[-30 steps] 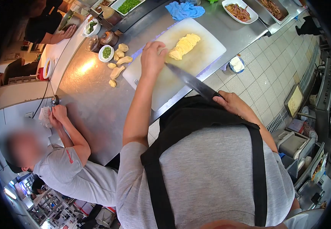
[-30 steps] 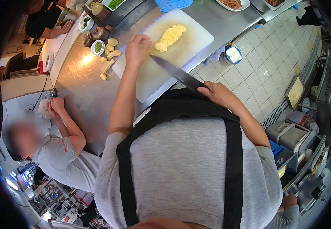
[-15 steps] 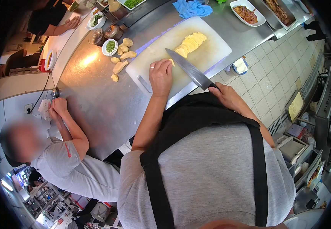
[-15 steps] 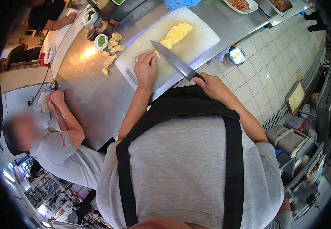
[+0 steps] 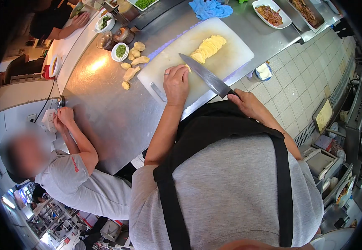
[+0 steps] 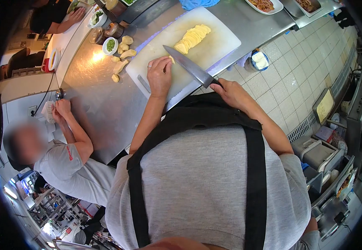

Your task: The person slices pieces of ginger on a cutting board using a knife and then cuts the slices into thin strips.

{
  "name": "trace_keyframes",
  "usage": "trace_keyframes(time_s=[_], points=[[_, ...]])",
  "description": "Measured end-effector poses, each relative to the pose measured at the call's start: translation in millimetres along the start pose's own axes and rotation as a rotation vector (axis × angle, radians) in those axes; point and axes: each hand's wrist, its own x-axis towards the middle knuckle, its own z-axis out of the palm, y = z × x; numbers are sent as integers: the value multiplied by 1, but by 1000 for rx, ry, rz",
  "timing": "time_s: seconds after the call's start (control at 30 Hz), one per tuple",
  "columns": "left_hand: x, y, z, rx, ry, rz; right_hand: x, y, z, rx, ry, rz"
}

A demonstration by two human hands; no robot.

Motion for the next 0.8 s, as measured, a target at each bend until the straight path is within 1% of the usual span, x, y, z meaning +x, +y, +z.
trace_keyframes(time_s=[0.13, 0.33, 0.63, 0.73, 0.8], points=[[1, -1, 1, 0, 9, 18, 0, -5, 1, -73, 22, 22], [0, -2, 1, -7, 0, 35, 3, -18, -6, -55, -28, 59], [-1, -2, 2, -14, -21, 16, 17, -9, 4, 15, -22, -16], [-1, -3, 2, -13, -12, 17, 8, -14, -10, -12, -150, 69], [-1, -2, 3, -20, -9, 6, -2, -27, -23, 74, -253, 238]])
